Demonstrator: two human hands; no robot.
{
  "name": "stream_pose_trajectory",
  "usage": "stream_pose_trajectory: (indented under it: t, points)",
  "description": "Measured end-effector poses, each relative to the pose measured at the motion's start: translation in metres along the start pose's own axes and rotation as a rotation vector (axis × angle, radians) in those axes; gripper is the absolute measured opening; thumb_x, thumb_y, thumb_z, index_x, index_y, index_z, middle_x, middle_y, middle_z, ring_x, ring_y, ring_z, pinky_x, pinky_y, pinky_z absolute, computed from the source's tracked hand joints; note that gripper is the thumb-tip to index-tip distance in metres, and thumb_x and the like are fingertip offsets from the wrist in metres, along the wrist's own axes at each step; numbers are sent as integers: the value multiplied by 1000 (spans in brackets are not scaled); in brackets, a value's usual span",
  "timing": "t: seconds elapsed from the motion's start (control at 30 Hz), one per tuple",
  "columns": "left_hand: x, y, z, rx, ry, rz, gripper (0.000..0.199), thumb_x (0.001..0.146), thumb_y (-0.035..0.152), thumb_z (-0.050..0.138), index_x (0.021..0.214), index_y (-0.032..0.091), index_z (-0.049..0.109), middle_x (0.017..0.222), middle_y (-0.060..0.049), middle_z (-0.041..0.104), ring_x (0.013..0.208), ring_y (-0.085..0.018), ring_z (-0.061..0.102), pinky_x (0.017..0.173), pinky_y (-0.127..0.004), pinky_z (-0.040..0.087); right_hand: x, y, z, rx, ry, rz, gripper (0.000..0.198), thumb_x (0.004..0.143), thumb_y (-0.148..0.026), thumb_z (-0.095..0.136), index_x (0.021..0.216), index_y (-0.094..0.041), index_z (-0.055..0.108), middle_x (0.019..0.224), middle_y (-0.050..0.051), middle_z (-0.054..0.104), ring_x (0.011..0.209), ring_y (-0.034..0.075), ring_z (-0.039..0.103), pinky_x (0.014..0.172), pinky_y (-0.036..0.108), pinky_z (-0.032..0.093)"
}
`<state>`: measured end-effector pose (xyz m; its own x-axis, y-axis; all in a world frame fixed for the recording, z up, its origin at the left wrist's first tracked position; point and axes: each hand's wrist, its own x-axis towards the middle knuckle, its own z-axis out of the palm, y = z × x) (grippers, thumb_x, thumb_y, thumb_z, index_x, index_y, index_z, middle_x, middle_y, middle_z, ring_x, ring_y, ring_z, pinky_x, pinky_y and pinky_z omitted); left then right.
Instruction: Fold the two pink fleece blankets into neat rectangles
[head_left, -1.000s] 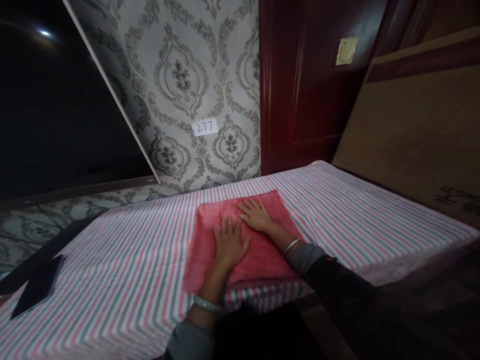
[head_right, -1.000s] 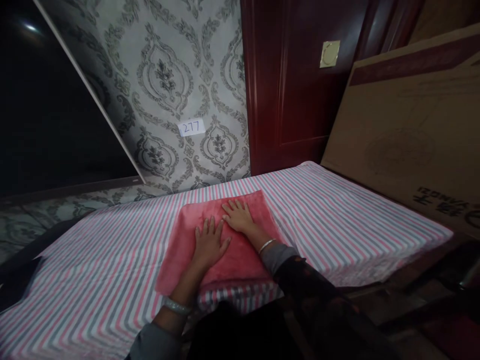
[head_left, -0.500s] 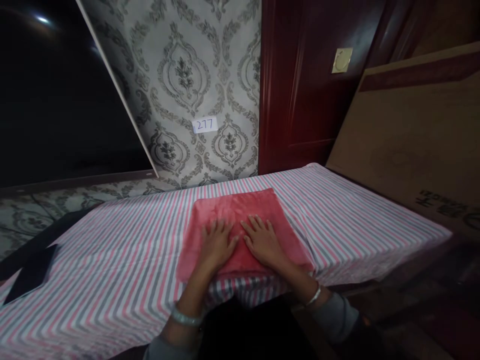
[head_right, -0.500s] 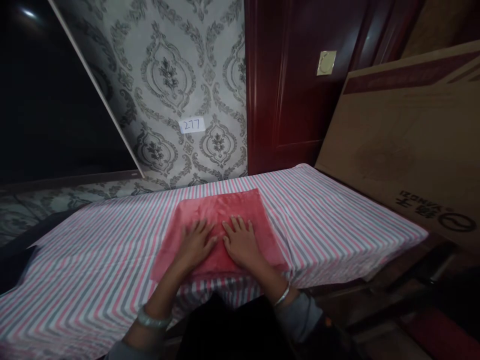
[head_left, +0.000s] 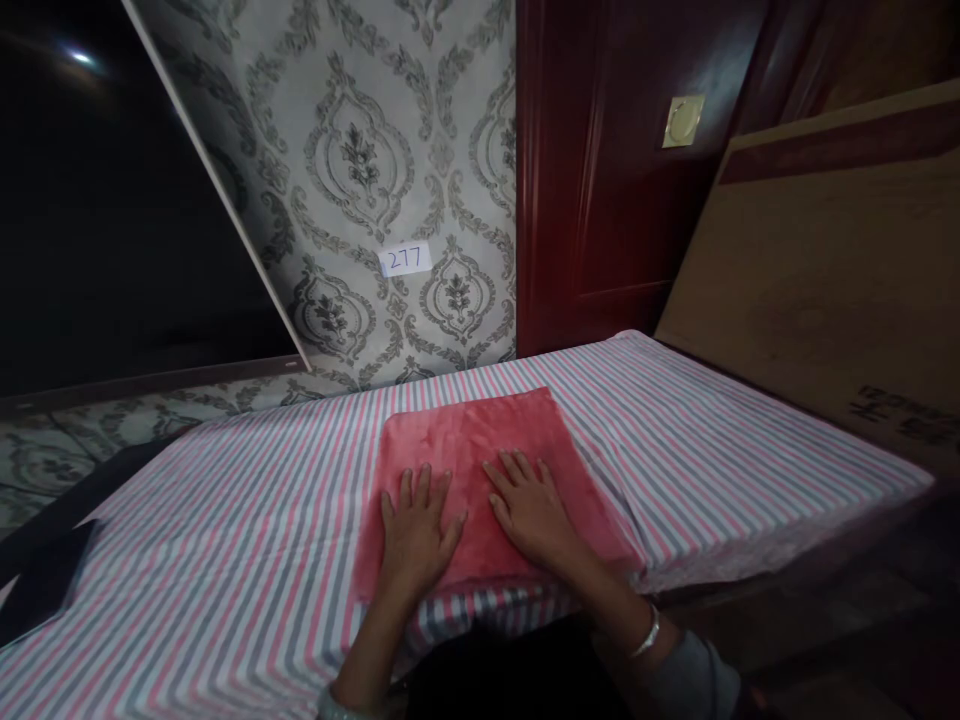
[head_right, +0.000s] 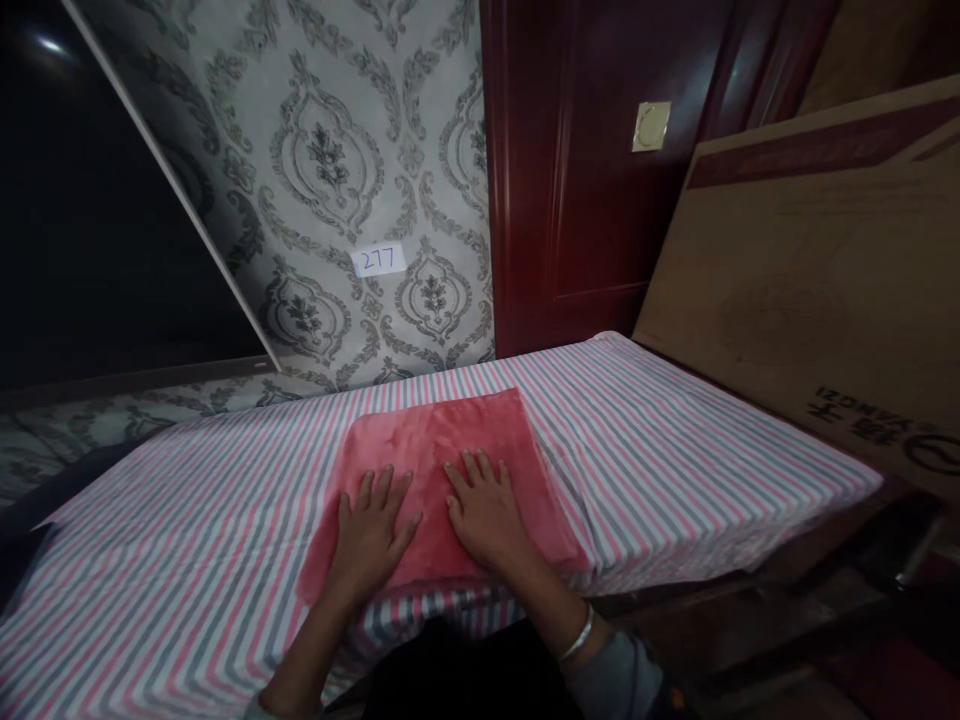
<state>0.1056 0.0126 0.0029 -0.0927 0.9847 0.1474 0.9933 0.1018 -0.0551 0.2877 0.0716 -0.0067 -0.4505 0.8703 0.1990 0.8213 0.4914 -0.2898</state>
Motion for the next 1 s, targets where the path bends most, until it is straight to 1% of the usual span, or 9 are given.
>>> stream_pose_trajectory:
  t: [0.17, 0.33, 0.5, 0.6, 0.73, 0.83, 0.9, 0.93, 1.0]
  points:
    - [1, 0, -3, 28, -1, -3, 59, 99, 48, 41, 155, 29, 40, 165, -9, 31, 153, -38, 23, 118, -68, 22, 1, 0, -7, 15, -19, -11, 51, 104, -36, 39, 155, -28, 43, 164, 8, 32, 152, 29, 25, 121, 56, 17]
    - [3, -2, 0, 29, 18, 4, 58, 100, 48, 40, 155, 30, 41, 166, -8, 30, 153, -38, 24, 117, -68, 24, -12, 16, -18, -27, 6, 32, 54, 105, -46, 40, 156, -27, 42, 163, 11, 32, 152, 31, 23, 122, 56, 14]
    - [4, -1, 0, 33, 11, 2, 59, 100, 48, 39, 155, 29, 40, 167, -8, 28, 154, -38, 22, 117, -68, 23, -28, 30, -11, -61, 90, 89, 53, 105, -47, 39, 155, -30, 42, 165, 8, 28, 154, 31, 18, 122, 57, 10]
    - [1, 2, -1, 27, -5, -4, 59, 100, 48, 39, 156, 29, 39, 167, -8, 27, 154, -37, 20, 118, -68, 21, -29, 30, -6, -57, 97, 95, 53, 105, -47, 39, 154, -31, 43, 165, 7, 29, 153, 30, 19, 122, 58, 10]
    - [1, -3, -11, -28, -97, -5, 61, 99, 50, 41, 156, 29, 37, 167, -9, 25, 155, -38, 18, 118, -68, 19, -28, 28, -5, -87, 81, 99, 54, 103, -43, 41, 156, -30, 41, 165, 7, 29, 153, 31, 19, 122, 58, 11]
    - [20, -15, -30, -132, -164, 35, 54, 101, 48, 38, 150, 28, 47, 162, -10, 38, 150, -34, 33, 117, -59, 32, -28, 28, -3, -134, 70, 98, 55, 102, -41, 42, 156, -30, 40, 164, 8, 29, 153, 32, 20, 121, 59, 13]
    - [46, -23, -44, -179, -133, 68, 51, 102, 42, 34, 145, 23, 53, 156, -12, 48, 143, -29, 45, 115, -48, 39, -28, 28, -2, -152, 66, 94, 55, 102, -40, 42, 156, -30, 41, 164, 8, 30, 153, 32, 21, 120, 60, 14]
    - [61, -26, -50, -181, -109, 74, 51, 103, 40, 33, 146, 20, 52, 155, -14, 48, 143, -29, 45, 115, -46, 39, -28, 28, -1, -156, 67, 92, 55, 102, -40, 42, 156, -30, 41, 164, 8, 30, 153, 32, 21, 120, 60, 14]
    - [92, -29, -54, -155, -96, 46, 57, 102, 42, 35, 152, 17, 43, 161, -15, 38, 150, -31, 34, 120, -51, 31, -28, 29, 1, -158, 71, 91, 55, 101, -39, 43, 156, -30, 41, 164, 8, 30, 153, 33, 21, 120, 61, 14]
